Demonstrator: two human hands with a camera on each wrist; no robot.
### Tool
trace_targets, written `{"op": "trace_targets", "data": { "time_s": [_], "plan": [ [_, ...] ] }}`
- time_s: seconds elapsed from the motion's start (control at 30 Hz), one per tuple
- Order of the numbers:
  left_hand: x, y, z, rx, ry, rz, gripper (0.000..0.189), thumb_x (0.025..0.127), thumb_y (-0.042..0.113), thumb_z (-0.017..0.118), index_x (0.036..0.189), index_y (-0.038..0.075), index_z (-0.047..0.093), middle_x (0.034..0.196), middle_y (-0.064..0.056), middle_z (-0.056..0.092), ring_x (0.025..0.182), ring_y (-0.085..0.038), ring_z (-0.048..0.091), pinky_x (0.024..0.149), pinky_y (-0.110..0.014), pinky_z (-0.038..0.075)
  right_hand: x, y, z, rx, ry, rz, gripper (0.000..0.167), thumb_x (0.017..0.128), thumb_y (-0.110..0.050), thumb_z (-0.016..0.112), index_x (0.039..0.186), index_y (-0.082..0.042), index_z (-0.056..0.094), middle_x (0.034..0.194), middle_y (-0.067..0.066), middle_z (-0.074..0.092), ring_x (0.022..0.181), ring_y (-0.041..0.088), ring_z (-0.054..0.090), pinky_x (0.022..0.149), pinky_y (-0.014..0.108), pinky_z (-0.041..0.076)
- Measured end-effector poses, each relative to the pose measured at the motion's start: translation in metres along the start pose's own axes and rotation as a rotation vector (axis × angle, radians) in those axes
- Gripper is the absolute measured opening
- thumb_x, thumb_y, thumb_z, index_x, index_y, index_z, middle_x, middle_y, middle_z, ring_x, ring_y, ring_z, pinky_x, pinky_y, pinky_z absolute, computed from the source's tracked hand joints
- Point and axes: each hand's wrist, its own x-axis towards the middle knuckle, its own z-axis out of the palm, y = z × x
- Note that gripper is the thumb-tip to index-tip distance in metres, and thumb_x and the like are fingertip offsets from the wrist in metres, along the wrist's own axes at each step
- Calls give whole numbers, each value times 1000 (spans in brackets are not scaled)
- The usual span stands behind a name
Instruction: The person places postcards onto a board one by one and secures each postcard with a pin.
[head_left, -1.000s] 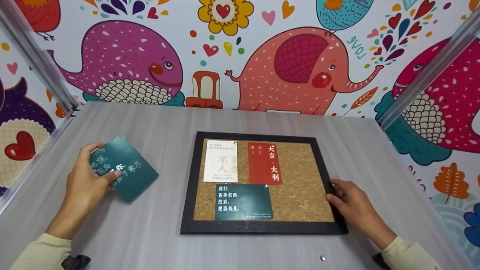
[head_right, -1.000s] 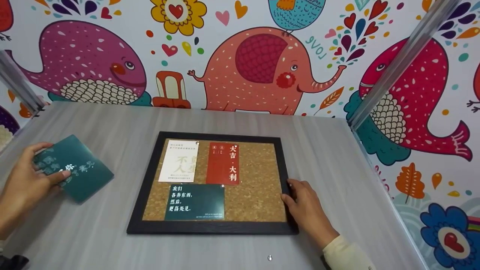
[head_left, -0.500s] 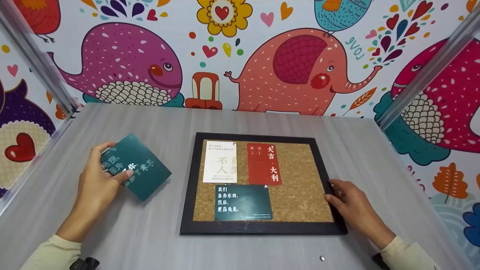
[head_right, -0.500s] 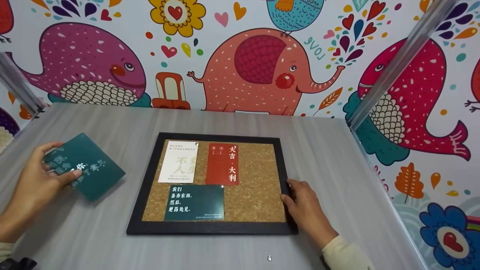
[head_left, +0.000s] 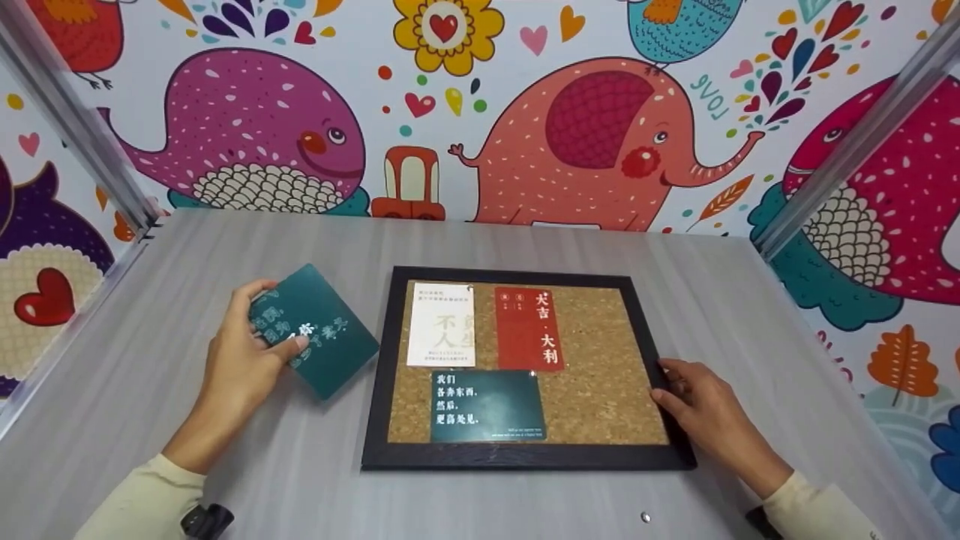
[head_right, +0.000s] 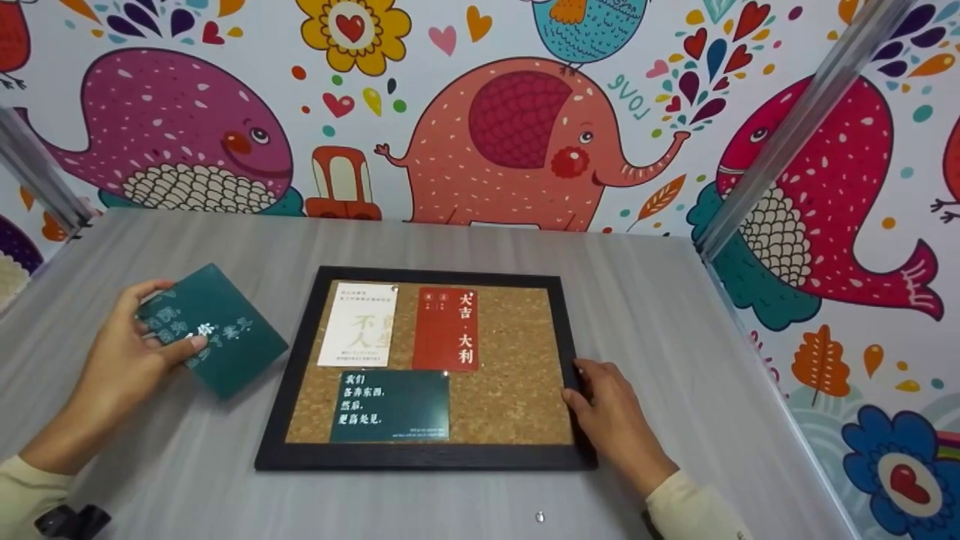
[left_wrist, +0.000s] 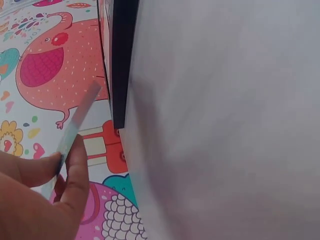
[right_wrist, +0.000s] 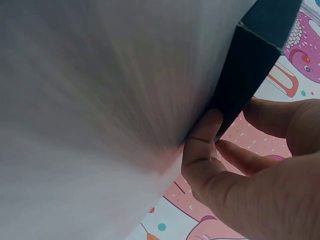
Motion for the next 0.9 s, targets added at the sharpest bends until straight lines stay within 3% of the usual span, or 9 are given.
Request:
{"op": "trace_targets", "data": {
  "time_s": [0.27,0.47,0.63,0.9],
  "plan": [
    [1,16,16,-49,-32,27,85,96,-4,80,167,17,37,146,-29,62,120,-42,65,84,-36,52,0,1,0,-1,-5,-9,52,105,-6,74,147,18,55,118,24,67,105,29,70,84,39,62],
    [1,26,26,-54,-53,63,82,97,-2,81,165,16,40,139,-31,65,109,-40,70,72,-31,55,-3,2,1,-26,29,-55,51,103,-5,76,144,18,57,115,21,69,103,30,71,87,44,62],
    [1,32,33,-82,-71,60,82,96,-5,80,164,16,41,142,-29,65,118,-41,70,83,-35,56,-1,0,1,-29,23,-46,51,104,-4,75,145,19,56,116,22,69,104,30,70,88,47,63],
    [1,43,52,-133,-104,67,79,95,-10,78,162,16,44,140,-29,66,113,-39,70,79,-36,59,-2,1,1,-40,35,-54,50,103,-3,76,144,19,58,113,21,69,101,29,69,86,46,62]
  ]
}}
